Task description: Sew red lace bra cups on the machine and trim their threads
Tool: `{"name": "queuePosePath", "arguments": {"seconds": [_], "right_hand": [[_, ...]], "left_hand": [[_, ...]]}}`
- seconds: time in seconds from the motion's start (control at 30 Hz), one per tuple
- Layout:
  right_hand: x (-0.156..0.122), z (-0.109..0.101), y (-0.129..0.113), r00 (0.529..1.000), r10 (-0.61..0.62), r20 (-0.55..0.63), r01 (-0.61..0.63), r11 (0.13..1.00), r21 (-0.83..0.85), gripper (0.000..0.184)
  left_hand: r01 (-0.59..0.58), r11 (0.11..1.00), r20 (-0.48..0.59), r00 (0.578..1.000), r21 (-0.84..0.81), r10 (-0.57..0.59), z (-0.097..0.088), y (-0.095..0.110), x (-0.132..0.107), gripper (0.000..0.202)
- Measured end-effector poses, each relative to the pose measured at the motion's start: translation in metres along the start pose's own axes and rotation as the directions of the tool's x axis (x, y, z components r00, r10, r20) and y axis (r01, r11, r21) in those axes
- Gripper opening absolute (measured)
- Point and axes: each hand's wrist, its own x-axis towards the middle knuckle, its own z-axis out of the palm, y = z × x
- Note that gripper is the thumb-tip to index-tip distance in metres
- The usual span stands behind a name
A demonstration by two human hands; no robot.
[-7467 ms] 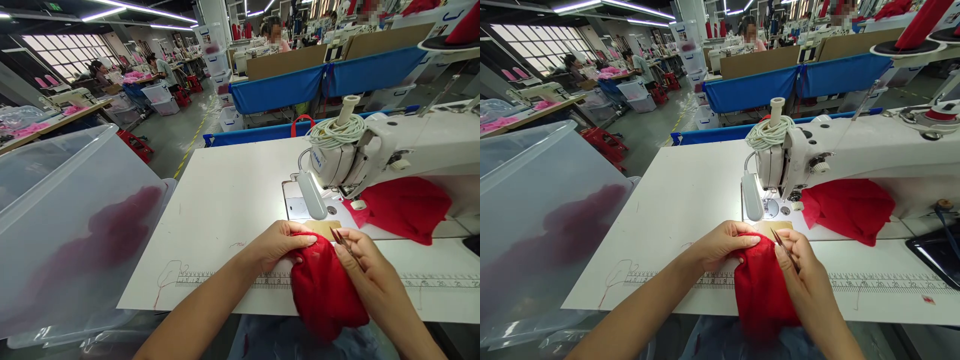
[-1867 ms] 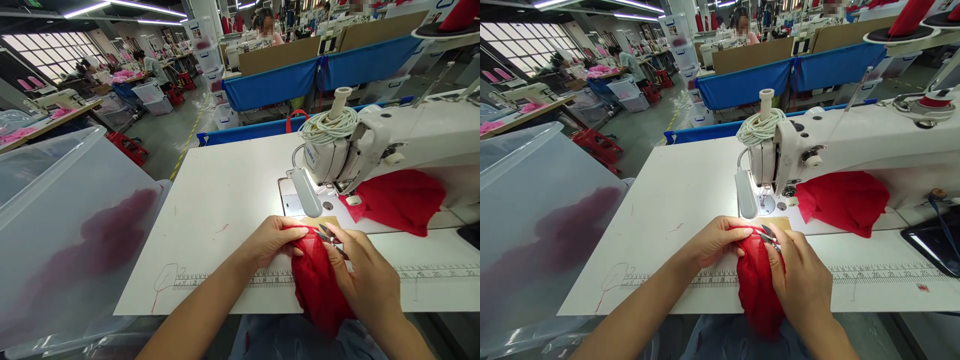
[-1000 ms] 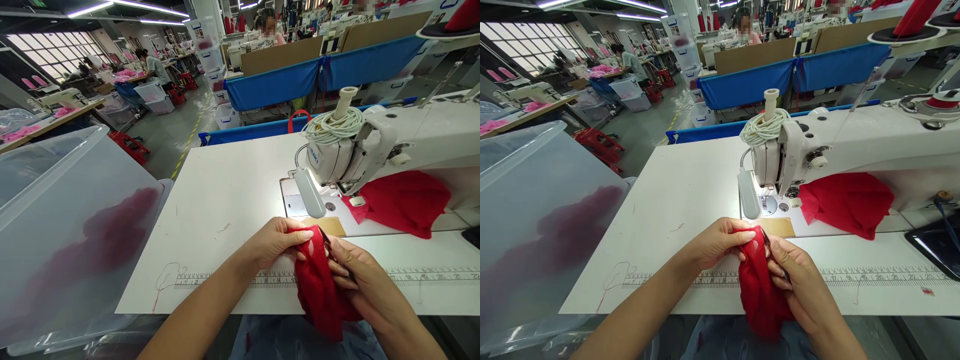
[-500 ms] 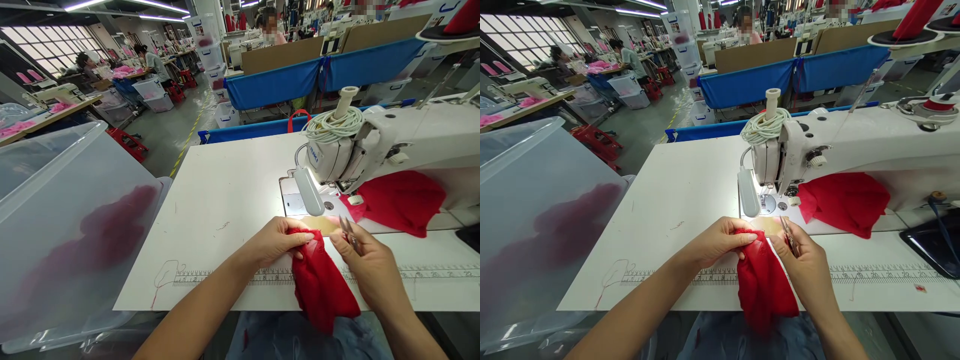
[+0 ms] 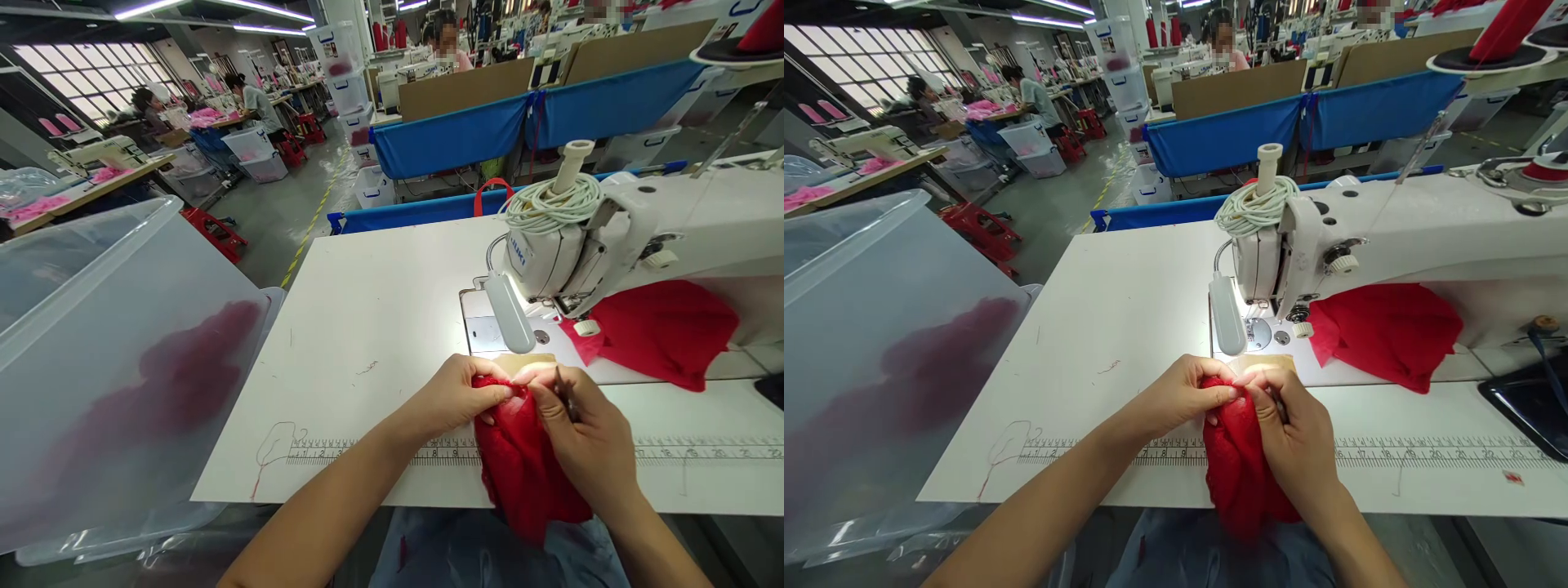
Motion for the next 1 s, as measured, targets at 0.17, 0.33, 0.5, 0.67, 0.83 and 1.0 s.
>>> {"name": "queuePosePath", "arguments": {"seconds": [0.17, 0.33, 0.5, 0.67, 0.83, 1.0], "right_hand": [[-0.001, -0.002, 0.009, 0.955, 0.188, -0.227, -0.150, 0.973, 0.174, 0.016], [0.001, -0.001, 0.010, 0.932, 0.337, -0.134, -0.193, 0.773, 0.604, 0.022], [0.005, -0.005, 0.004, 0.931, 0.358, -0.066, -0.210, 0.676, 0.706, 0.025], [0.009, -0.011, 0.007, 0.877, 0.466, -0.119, -0.242, 0.642, 0.727, 0.031], [0.008, -0.013, 0.010, 0.876, 0.482, 0.004, -0.326, 0.587, 0.741, 0.034], [0.000, -0.005, 0.008, 0.930, 0.361, 0.064, -0.304, 0.663, 0.684, 0.028]], "left_hand": [[-0.023, 0.996, 0.035, 0.999, 0.085, 0.020, 0.000, 0.003, -0.002, 0.025], [0.026, 0.999, 0.029, 0.999, 0.028, -0.026, 0.000, 0.003, -0.002, 0.017], [0.038, 0.993, 0.058, 0.998, -0.111, -0.032, 0.000, 0.000, 0.000, 0.018], [0.042, 0.992, -0.023, 0.999, -0.116, -0.045, 0.000, -0.001, 0.002, 0.016], [-0.026, 0.999, -0.003, 1.000, -0.030, 0.026, 0.001, 0.001, 0.000, 0.024], [-0.068, 0.995, 0.010, 0.998, 0.072, 0.068, 0.006, -0.001, 0.000, 0.021]]}}
